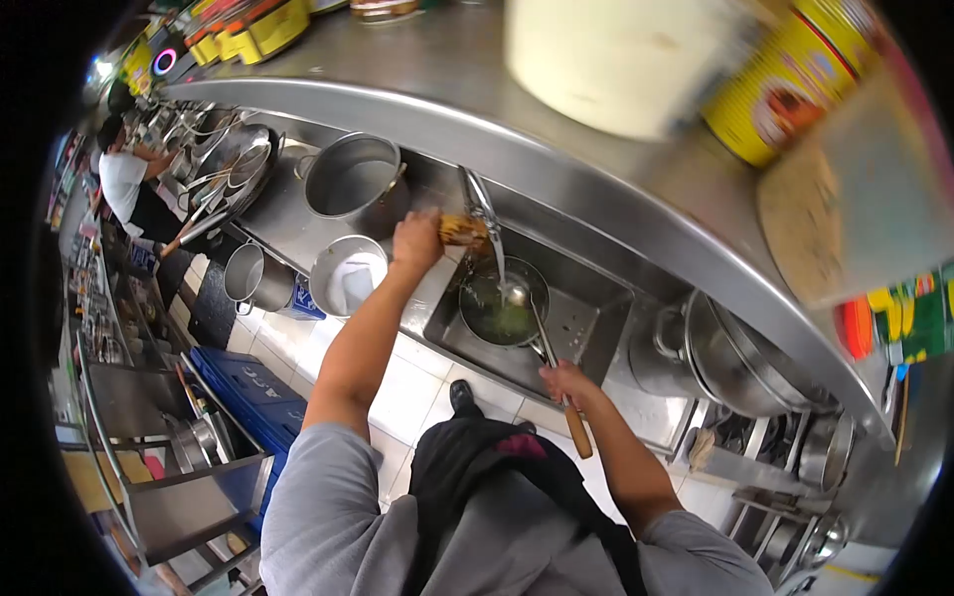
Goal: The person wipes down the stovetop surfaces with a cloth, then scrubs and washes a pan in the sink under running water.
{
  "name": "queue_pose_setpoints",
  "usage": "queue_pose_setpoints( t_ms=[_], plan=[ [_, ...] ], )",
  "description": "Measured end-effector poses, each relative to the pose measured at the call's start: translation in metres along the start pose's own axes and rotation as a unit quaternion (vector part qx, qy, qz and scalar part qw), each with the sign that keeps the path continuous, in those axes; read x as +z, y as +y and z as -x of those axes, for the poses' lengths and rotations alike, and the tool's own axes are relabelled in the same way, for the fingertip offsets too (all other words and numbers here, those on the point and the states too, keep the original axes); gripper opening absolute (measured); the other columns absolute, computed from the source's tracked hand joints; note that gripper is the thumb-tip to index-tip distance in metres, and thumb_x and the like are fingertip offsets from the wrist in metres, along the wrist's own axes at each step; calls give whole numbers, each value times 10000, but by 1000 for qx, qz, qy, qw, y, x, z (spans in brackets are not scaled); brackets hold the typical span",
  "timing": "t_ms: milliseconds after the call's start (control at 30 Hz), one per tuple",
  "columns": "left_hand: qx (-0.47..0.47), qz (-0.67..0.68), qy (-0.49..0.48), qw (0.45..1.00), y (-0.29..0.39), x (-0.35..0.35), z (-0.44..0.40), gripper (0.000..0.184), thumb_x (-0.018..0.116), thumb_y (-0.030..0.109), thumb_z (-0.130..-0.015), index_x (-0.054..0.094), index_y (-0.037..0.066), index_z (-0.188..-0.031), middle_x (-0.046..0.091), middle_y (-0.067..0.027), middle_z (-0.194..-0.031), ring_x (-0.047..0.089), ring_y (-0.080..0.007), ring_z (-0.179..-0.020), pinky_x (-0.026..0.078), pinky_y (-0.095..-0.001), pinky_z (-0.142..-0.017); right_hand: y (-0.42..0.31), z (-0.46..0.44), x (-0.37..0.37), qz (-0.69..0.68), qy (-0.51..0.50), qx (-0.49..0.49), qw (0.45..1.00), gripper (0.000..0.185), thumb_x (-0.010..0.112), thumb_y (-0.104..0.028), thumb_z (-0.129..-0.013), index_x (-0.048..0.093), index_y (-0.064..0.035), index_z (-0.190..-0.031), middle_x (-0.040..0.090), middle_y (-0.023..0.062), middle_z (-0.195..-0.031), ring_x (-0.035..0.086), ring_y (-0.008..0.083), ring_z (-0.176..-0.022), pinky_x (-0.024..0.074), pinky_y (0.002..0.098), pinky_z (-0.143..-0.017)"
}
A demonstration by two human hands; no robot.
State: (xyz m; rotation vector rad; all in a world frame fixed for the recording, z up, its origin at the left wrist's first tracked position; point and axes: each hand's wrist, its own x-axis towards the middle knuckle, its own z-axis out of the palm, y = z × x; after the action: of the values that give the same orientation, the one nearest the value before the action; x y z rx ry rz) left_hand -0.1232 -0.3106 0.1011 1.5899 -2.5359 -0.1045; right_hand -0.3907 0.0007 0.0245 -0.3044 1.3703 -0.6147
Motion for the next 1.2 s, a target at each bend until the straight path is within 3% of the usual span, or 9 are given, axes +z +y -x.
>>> queue_pose_setpoints(
  t_ms=[167,433,567,667,833,867,1000,1100,1200],
  plan=[
    [-13,217,308,926,8,-50,34,380,666,19,-725,650,89,-1098,675,-152,-995,595,-393,-995,474,-495,-843,14,9,-19,-393,-329,110,852,270,512,-267,-1038,450,-138,-809,401,-89,-568,352,8,-392,327,178,-360],
    [-168,141,321,921,46,-213,90,471,789,242,-766,682,123,-1209,505,-135,-1270,395,-349,-1299,323,-452,-1084,16,27,5,-512,-427,138,733,314,451,-360,-1057,437,-97,-887,381,-71,-551,372,24,-389,361,185,-361],
    [-80,174,421,887,32,-220,91,437,753,221,-818,659,131,-1235,494,-175,-1259,415,-387,-1256,360,-482,-1037,2,34,12,-495,-403,131,758,321,464,-360,-1053,451,-105,-859,397,-68,-553,377,21,-370,354,191,-351],
    [-8,570,349,744,36,-217,108,447,691,307,-919,591,103,-1304,488,-260,-1313,498,-408,-1225,384,-462,-1067,-7,30,11,-452,-428,125,772,316,467,-366,-1050,446,-122,-851,391,-64,-564,359,36,-382,348,211,-357],
    [-208,552,109,800,28,-96,155,369,398,273,-1027,616,32,-1200,653,-126,-1197,605,-243,-1084,464,-397,-968,-2,8,-1,-282,-299,42,911,387,384,-392,-1066,418,-129,-785,379,-52,-530,347,67,-373,289,237,-323],
    [-154,806,58,568,30,-74,152,361,426,321,-1020,619,61,-1181,698,-119,-1029,635,-224,-975,496,-385,-894,-4,13,-1,-477,-373,162,779,404,390,-415,-1063,398,-130,-777,333,-62,-503,333,70,-380,312,237,-368],
    [-267,941,-116,174,56,-68,215,640,500,637,-931,478,158,-1355,658,-130,-1092,650,-222,-889,565,-445,-729,2,14,3,-507,-329,184,775,412,396,-429,-1060,382,-132,-774,319,-61,-514,333,76,-395,331,251,-404],
    [-277,934,-162,158,62,21,250,687,602,562,-919,362,205,-1453,601,-135,-1213,646,-230,-926,581,-452,-707,-5,-9,9,-516,-357,183,757,418,380,-437,-1061,393,-130,-778,333,-51,-532,339,83,-401,339,261,-404],
    [-256,895,-197,306,74,41,253,729,726,240,-899,279,210,-1474,611,-116,-1185,636,-213,-945,572,-399,-720,2,-11,12,-492,-341,200,776,444,378,-454,-1056,389,-144,-739,318,-54,-529,321,78,-398,322,254,-398]
  ],
)
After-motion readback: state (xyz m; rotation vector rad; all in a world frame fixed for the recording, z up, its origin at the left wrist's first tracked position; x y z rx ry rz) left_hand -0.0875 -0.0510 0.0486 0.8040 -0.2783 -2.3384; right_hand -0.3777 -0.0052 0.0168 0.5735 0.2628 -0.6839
